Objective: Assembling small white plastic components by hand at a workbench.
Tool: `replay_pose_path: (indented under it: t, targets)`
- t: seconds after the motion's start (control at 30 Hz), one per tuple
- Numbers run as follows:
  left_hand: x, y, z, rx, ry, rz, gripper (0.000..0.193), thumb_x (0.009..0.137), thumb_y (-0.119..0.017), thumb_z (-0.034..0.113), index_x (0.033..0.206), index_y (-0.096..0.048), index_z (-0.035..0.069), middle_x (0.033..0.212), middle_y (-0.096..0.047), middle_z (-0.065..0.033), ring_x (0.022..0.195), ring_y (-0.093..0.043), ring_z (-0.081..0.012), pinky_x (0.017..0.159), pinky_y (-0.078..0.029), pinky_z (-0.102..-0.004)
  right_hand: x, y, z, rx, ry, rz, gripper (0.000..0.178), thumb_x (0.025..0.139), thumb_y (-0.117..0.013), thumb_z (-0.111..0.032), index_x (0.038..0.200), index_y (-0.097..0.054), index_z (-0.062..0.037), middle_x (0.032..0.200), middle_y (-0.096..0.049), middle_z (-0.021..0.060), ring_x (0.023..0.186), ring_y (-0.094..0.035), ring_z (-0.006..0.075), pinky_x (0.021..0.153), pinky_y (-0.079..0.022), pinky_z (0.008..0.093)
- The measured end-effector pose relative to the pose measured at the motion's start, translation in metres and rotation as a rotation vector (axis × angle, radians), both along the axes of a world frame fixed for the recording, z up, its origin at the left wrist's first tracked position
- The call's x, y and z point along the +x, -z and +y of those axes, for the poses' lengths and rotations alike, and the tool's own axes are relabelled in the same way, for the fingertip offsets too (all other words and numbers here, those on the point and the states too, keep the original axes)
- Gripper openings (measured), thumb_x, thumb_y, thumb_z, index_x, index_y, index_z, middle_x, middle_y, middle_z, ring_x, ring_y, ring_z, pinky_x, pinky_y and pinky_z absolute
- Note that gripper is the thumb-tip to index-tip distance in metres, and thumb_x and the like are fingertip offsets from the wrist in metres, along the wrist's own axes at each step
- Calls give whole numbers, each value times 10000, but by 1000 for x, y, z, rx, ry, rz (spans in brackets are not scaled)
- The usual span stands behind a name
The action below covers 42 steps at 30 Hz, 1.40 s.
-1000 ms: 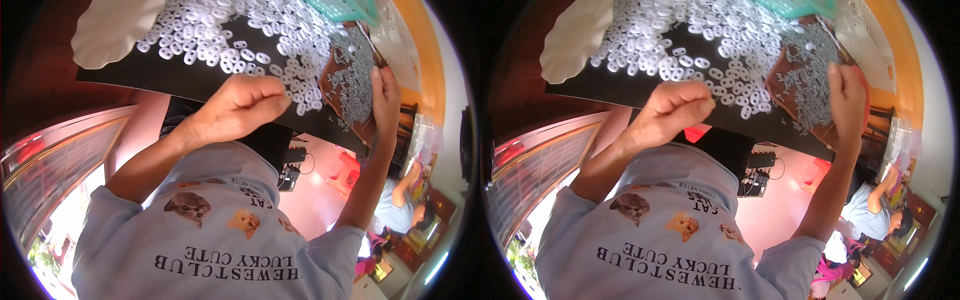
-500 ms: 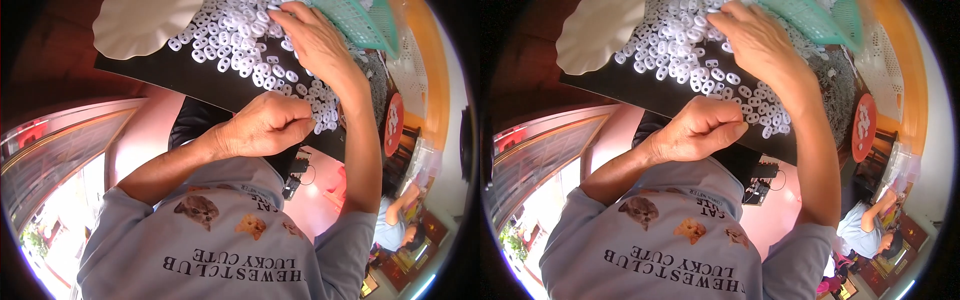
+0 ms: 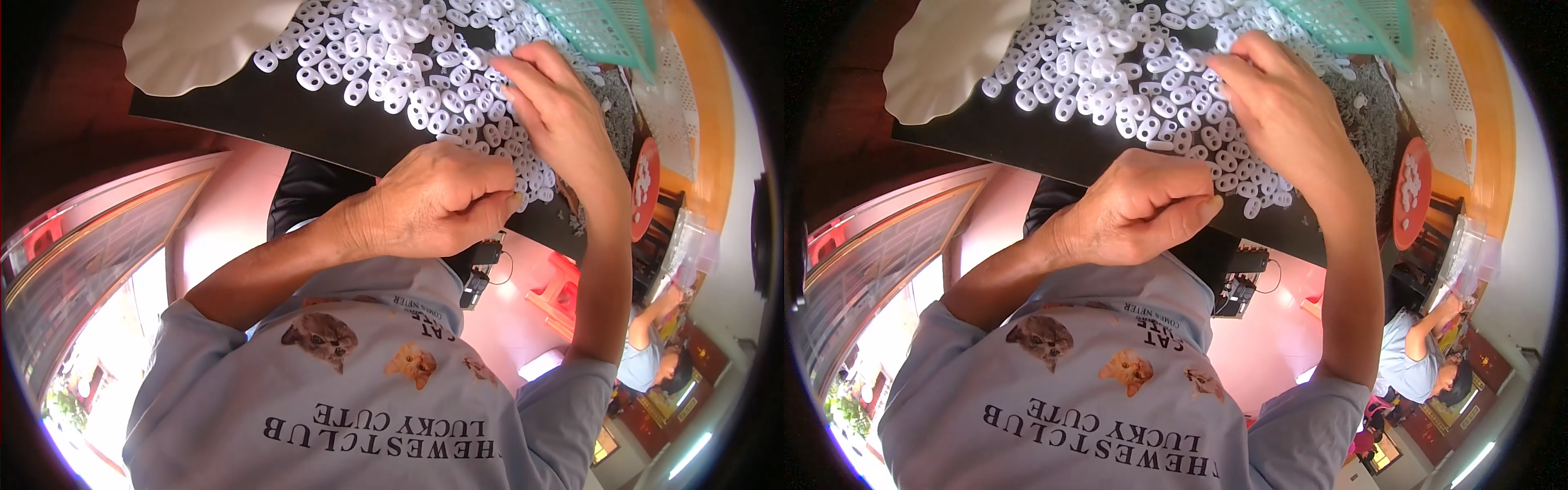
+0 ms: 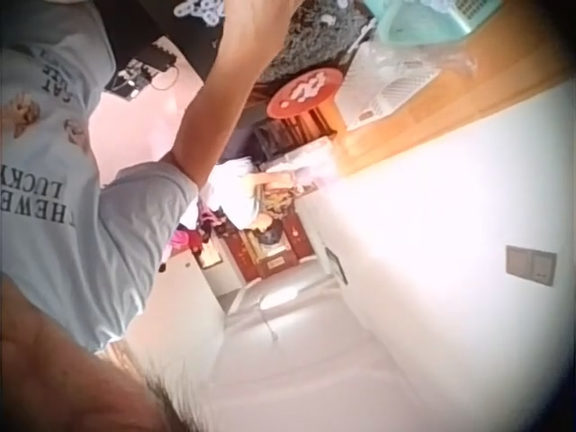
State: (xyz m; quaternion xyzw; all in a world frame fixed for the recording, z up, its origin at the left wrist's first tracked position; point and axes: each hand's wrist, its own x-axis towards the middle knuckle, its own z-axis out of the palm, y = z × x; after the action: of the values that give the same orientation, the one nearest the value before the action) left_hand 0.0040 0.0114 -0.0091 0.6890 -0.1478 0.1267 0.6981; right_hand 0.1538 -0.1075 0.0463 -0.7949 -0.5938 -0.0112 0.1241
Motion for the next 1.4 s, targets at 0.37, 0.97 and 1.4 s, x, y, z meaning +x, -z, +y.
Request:
replay_pose_path:
  t: [0.37,0.97,1.4]
  targets:
    - [2,1,-2,-9,-18,-8,211,860,-557,4,677,-453,1,576,-398,-83,507,-415,-246,499,-350,-343,7,-5,13,-21,28,-23,190,839,-588,-38,1028,-600,-37,983,-554,90,866,-578,297,733,-469,374]
    - [-3,-1,-2,-118,14,196,215,962,-532,123,788,-520,-3,680,-481,-8,607,-451,-89,552,-384,-253,-23,-4,-21,190,109,123,149,782,-624,6,906,-564,-51,859,-551,108,710,-578,329,620,-475,389]
    - [0,-21,-19,-230,-34,364,253,1001,-474,213,870,-559,14,670,-508,10,573,-443,-40,506,-375,-201,-70,-2,-54,427,69,-58,220,711,-690,63,912,-613,21,831,-549,116,618,-574,247,522,-468,333]
